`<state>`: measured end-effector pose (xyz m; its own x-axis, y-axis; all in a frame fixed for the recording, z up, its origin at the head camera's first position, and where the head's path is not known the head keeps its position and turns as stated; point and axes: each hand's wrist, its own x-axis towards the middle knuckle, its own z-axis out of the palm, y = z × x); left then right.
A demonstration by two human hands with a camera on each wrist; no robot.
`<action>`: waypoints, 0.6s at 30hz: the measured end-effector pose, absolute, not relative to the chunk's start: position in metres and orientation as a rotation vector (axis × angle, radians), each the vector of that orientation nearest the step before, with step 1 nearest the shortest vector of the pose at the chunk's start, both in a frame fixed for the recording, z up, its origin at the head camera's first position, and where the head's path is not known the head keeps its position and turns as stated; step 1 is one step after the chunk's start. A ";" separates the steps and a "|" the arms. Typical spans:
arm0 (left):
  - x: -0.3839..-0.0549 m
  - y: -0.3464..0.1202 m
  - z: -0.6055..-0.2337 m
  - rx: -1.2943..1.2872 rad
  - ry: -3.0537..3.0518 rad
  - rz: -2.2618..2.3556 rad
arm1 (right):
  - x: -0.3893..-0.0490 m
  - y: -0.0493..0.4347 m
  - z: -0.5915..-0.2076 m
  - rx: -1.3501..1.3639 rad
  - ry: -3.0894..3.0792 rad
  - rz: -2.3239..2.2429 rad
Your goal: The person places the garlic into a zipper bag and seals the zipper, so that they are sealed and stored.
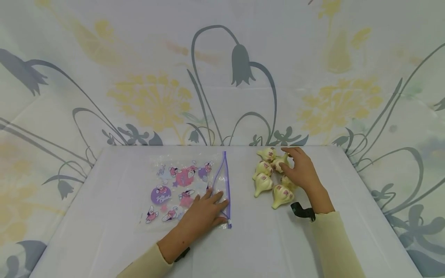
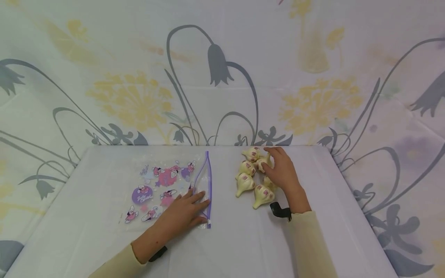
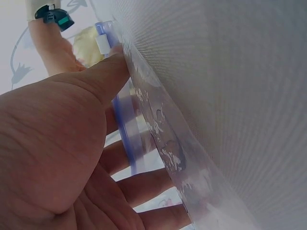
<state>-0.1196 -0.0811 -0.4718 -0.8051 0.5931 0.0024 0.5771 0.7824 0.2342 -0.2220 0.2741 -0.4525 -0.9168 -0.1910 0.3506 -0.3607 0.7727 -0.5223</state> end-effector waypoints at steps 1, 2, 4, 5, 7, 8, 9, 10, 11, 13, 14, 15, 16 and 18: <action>-0.120 -0.081 -0.472 0.951 2.897 0.346 | -0.222 0.274 -0.453 0.426 -2.697 0.870; -0.120 -0.081 -0.472 0.951 2.896 0.346 | -0.223 0.274 -0.454 0.420 -2.707 0.863; -0.120 -0.081 -0.473 0.950 2.894 0.348 | -0.224 0.273 -0.455 0.401 -2.739 0.854; -0.120 -0.081 -0.473 0.949 2.894 0.347 | -0.224 0.273 -0.456 0.386 -2.761 0.852; -0.120 -0.081 -0.473 0.946 2.892 0.347 | -0.225 0.271 -0.456 0.350 -2.806 0.854; -0.120 -0.081 -0.473 0.946 2.893 0.349 | -0.225 0.271 -0.457 0.331 -2.827 0.853; -0.121 -0.081 -0.473 0.944 2.892 0.352 | -0.224 0.270 -0.457 0.320 -2.844 0.853; -0.121 -0.081 -0.473 0.942 2.892 0.354 | -0.224 0.269 -0.457 0.312 -2.853 0.851; -0.121 -0.081 -0.473 0.940 2.894 0.353 | -0.224 0.269 -0.457 0.308 -2.860 0.848; -0.121 -0.081 -0.473 0.939 2.896 0.354 | -0.224 0.268 -0.458 0.306 -2.860 0.845; -0.121 -0.081 -0.474 0.939 2.897 0.353 | -0.225 0.267 -0.459 0.307 -2.858 0.834; -0.121 -0.081 -0.474 0.938 2.898 0.350 | -0.225 0.267 -0.460 0.309 -2.856 0.827; -0.121 -0.081 -0.475 0.939 2.900 0.345 | -0.225 0.266 -0.460 0.308 -2.855 0.821; -0.121 -0.081 -0.476 0.939 2.900 0.342 | -0.225 0.265 -0.461 0.302 -2.862 0.805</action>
<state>-0.1214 -0.0809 -0.4757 -0.8099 0.5866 -0.0022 0.5700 0.7879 0.2330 -0.2253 0.2652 -0.4608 -0.9680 -0.1514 0.2003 -0.2336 0.8353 -0.4978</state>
